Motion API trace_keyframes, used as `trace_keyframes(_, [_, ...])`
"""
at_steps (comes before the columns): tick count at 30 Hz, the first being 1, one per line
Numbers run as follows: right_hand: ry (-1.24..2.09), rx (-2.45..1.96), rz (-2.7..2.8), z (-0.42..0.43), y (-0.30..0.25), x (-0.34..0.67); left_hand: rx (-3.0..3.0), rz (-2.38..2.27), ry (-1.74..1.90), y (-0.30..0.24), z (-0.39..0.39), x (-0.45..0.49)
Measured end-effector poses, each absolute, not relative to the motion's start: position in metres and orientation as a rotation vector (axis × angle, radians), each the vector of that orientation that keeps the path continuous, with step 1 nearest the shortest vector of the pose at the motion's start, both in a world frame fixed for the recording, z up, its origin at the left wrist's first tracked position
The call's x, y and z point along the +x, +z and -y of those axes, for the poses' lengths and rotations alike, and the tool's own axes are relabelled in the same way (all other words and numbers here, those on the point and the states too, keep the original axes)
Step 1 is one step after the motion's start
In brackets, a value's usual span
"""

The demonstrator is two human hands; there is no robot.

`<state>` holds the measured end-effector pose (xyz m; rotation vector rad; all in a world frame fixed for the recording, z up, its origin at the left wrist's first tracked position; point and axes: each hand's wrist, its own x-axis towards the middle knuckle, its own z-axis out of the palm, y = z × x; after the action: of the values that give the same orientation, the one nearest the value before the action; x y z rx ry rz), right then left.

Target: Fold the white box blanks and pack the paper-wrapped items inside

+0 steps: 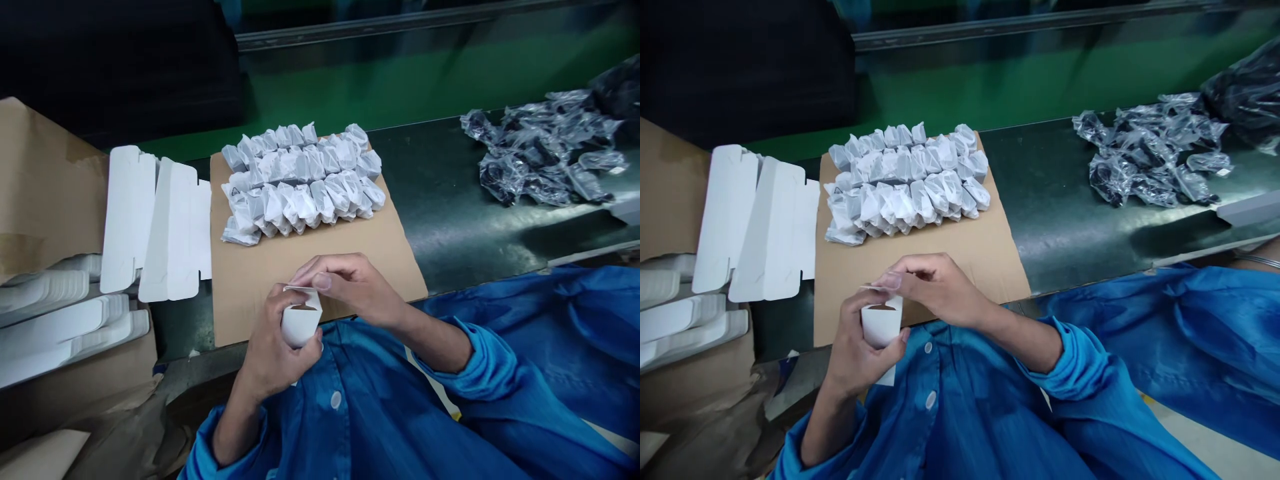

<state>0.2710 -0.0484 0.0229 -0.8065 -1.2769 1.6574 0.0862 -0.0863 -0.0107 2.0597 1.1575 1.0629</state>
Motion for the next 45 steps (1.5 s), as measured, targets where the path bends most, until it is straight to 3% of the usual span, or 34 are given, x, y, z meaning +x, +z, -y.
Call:
trace_keyframes(8, [1.401, -0.940, 1.453, 0.055, 0.025, 0.264, 2.079, -1.276, 1.352, -0.022, 0.091, 0.098])
trace_keyframes(15, [0.900, -0.791, 1.901, 0.058, 0.018, 0.267, 2.180, -1.341, 1.068, -0.019, 0.095, 0.089])
trace_keyframes(26, [0.183, -0.753, 2.156, 0.067, -0.012, 0.259, 2.043, -1.364, 0.947, -0.023, 0.102, 0.084])
trace_keyframes(36, [0.334, -0.799, 2.132, 0.061, -0.010, 0.257, 1.888, -1.408, 0.983, -0.019, 0.095, 0.086])
trace_keyframes(42, [0.975, -1.195, 2.015, 0.066, 0.001, 0.267, 1.093, -1.593, 1.595, -0.037, 0.061, 0.095])
trace_keyframes(45, [1.176, -1.308, 2.039, 0.070, 0.000, 0.275, 0.979, -1.589, 1.704, -0.042, 0.056, 0.089])
